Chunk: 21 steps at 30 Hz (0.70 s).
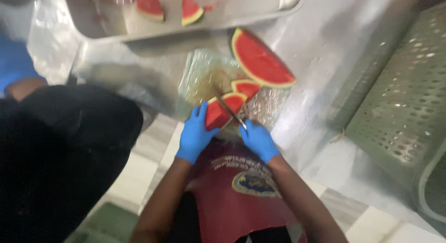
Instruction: The person cuts watermelon halves into wedges on a cutting board with a knife and places the cut wedges onto a metal tray. They then retrieve a whole watermelon from a plastic basket on the floor and cut it in half on the board.
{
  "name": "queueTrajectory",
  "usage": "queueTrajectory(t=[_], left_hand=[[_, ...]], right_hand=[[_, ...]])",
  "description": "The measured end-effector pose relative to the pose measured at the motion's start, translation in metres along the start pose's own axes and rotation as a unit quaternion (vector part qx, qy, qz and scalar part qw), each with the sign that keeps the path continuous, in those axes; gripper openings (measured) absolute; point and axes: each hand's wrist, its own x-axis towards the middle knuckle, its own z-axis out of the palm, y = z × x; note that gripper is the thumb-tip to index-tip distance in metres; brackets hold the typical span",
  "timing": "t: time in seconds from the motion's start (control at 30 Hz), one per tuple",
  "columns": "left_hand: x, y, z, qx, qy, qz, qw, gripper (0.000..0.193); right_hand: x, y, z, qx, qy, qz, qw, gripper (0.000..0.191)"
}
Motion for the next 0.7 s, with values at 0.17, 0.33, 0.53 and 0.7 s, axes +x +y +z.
queueTrajectory(t=[0.17, 0.33, 0.53, 0.7], left_hand=[[0.013, 0.003, -0.031, -0.028, 0.047, -0.076, 0.996, 0.104], [0.025, 0.022, -0.062, 0.132, 0.053, -0.054, 0.988, 0.108], [0.047, 0.046, -0.01, 0.096, 0.005, 0.29, 0.952, 0.078], [0.065, 0.029, 0.04, 0.052, -0.102, 0.208, 0.971, 0.08]], right_hand=[[-0.031, 0.031, -0.02, 0.077, -0.013, 0.042, 0.996, 0.032], [-0.077, 0.055, -0.032, 0.191, 0.062, 0.097, 0.975, 0.045], [-0.097, 0.07, -0.032, 0.25, 0.153, 0.131, 0.947, 0.032], [-0.101, 0.061, -0.031, 0.24, 0.138, 0.172, 0.945, 0.028]])
